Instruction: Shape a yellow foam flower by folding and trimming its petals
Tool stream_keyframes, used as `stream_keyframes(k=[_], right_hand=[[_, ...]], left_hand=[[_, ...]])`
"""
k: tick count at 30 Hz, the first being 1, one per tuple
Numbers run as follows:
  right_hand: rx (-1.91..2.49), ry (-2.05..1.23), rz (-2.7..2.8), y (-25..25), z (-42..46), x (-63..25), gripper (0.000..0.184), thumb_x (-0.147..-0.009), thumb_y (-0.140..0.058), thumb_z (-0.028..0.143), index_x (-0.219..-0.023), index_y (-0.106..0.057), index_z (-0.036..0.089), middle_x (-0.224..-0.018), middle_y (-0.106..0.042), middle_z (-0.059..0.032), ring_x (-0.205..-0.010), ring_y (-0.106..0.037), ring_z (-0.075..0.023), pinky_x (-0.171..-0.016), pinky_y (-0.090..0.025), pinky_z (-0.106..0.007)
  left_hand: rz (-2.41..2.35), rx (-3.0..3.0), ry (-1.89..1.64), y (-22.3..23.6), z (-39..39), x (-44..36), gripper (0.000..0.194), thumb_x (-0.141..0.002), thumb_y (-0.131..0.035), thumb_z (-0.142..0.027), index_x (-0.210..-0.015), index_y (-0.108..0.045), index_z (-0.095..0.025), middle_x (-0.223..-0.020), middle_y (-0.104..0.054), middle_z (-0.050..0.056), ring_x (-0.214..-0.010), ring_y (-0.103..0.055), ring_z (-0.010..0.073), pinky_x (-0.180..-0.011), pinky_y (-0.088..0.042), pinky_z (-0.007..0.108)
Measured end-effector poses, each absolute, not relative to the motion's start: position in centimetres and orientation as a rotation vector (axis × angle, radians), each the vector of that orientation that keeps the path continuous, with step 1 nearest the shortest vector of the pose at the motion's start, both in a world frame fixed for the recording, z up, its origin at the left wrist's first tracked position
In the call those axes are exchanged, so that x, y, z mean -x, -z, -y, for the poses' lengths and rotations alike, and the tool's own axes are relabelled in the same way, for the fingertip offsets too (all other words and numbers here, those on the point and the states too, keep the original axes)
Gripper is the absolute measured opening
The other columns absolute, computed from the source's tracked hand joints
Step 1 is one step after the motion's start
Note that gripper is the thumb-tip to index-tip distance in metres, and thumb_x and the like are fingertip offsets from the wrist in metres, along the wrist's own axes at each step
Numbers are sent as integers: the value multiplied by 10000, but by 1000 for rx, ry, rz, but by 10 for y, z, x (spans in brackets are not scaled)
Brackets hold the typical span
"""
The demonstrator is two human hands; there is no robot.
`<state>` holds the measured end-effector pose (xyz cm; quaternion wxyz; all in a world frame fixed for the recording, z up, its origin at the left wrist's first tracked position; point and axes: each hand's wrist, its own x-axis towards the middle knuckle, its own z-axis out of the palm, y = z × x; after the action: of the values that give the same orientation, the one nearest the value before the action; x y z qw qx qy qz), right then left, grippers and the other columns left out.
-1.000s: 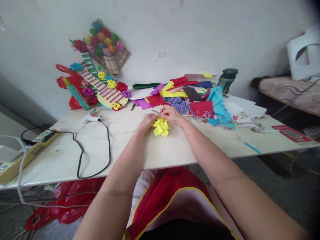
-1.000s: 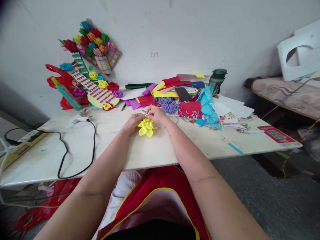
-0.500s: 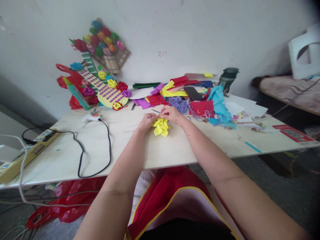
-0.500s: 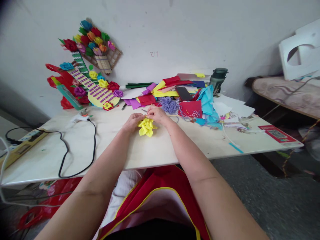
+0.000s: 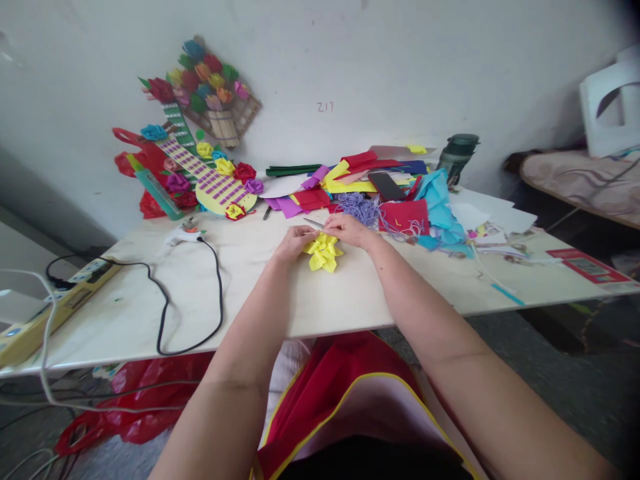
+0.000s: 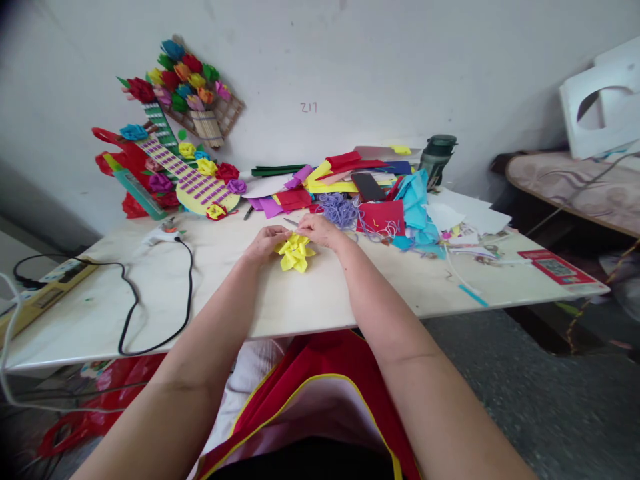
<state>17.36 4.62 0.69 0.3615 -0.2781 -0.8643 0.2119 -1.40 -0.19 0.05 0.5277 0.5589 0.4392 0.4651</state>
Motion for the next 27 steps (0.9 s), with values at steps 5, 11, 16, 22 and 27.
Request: stream_keyframes(k=[5,11,16,22,27], right_hand=[[755,-478,2239,-7,-46,-175,189,-811,-611,295,-789,-761,181,-923,-654,-59,-820,-607,-156,-783,-473,-298],[797,-404,2225,-8,-45,-174,155,-801,-636,290,-767,-745,187,-992,-650,-58,-835,-606,-156,-795,-458,-300],[779,-337,2204,-7,-44,-172,155,-803,-635,301,-754,-741,198,-1000,-652,-47,-810,-591,-151,-769,-446,-296],[784,-317,2189,-9,-40,-170,118,-778,-646,254,-762,-754,210,-1024,-660,-40,-843,-599,-162,-793,-455,-300],[780,-316,2204,-11,-38,-169,124,-773,-640,242,-762,-760,211,-1036,-665,-39,-833,-605,-161,-790,-464,-309]], left_hand=[[-1002,-1322,-1085,-1,3,14,424,-508,-829,-438,-719,-625,-133,-615,-632,16,-549,-566,129,-556,-426,259],[-963,-1305,-1079,-1,4,14,435,-516,-836,-439,-746,-620,-140,-628,-633,5,-564,-577,125,-569,-436,252],[-953,-1283,-1082,0,3,15,432,-501,-833,-433,-740,-633,-133,-626,-644,19,-577,-587,137,-595,-448,264],[-967,-1293,-1058,3,0,18,376,-511,-810,-411,-703,-659,-124,-611,-642,30,-581,-581,136,-598,-434,259],[-984,-1271,-1057,5,-2,17,363,-533,-802,-414,-694,-658,-124,-608,-634,31,-562,-569,134,-589,-430,268]])
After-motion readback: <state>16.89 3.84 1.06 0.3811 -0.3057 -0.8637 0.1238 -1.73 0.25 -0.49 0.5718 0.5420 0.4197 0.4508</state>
